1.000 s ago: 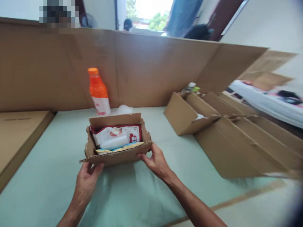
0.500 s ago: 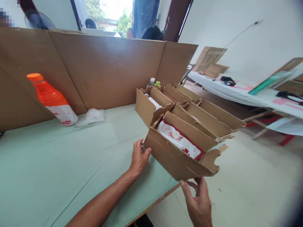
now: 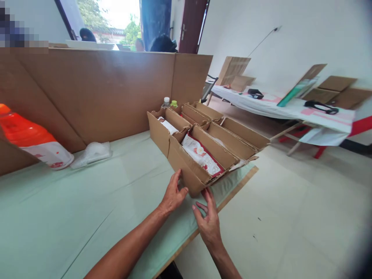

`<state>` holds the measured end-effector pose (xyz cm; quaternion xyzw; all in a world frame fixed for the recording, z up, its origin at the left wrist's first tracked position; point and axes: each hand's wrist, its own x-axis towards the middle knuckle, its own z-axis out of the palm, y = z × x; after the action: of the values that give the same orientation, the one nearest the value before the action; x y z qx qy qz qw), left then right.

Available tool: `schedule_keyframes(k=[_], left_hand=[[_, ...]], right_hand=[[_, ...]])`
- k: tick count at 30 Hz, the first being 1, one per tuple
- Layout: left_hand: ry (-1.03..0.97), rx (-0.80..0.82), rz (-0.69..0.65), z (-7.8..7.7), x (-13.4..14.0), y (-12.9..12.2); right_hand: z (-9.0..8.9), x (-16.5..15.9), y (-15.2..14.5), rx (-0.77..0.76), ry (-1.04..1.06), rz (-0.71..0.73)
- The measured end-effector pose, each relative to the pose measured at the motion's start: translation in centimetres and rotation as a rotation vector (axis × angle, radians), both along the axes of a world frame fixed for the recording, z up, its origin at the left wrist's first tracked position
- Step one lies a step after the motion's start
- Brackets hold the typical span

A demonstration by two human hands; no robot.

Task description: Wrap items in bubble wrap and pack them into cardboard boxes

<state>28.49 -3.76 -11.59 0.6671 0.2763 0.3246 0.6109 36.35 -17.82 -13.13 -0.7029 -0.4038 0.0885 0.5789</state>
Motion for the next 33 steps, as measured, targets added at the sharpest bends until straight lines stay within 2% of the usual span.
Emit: schedule_keyframes(k=[4,8,13,15,17,20,22,24,26,28,30,31,33], left_hand=[[0.053,0.082,-0.037,-1.7,-2.5,-1.1],[0.067,0.180,-0.056,-3.0,-5.6,-3.2],[0.092,0.449,-0.041,-4.0,-7.8,-5.1],[0.102,0.524,-0.022,-4.2,-8.1,-5.2],[0.108,0.568,-0.009,-4.3,-8.2,-5.2],[0.121,0.621,-0.008,-4.3,-8.3,-5.3],[0.130,0.655,-0.012,-4.3,-8.3,-5.5],[0.141,0.679,-0.012,-4.4,-8.2,-5.6],[0.142,0.690,-0.005,-4.4,-8.3,-5.6],[0.135,0.685,-0.001,-3.7,-8.3,-5.2],[0.117,0.691,0.009,-1.9,-8.3,-4.2],[0.109,0.705,0.024,-0.4,-8.1,-3.5],[0.091,0.762,0.070,3.5,-7.2,-1.7]], right_hand=[[0.5,0.7,-1.4,-0.059,-0.032,-0.019],[3.3,2.4,-2.9,-0.116,-0.137,-0.059],[9.0,4.0,-3.2,-0.046,-0.300,0.056],[11.6,5.0,-3.0,-0.026,-0.360,0.060],[14.4,7.4,-2.4,0.003,-0.438,-0.013],[18.9,13.5,0.7,0.004,-0.520,-0.193],[21.3,18.3,4.0,-0.118,-0.548,-0.229],[22.8,22.5,7.4,-0.475,-0.605,-0.149],[23.3,25.3,10.2,-0.757,-0.606,0.018],[22.9,26.7,11.8,-0.886,-0.584,0.160],[22.1,27.3,12.5,-0.931,-0.579,0.243],[21.6,27.5,12.7,-0.943,-0.586,0.267],[20.7,27.9,13.0,-0.932,-0.617,0.278]])
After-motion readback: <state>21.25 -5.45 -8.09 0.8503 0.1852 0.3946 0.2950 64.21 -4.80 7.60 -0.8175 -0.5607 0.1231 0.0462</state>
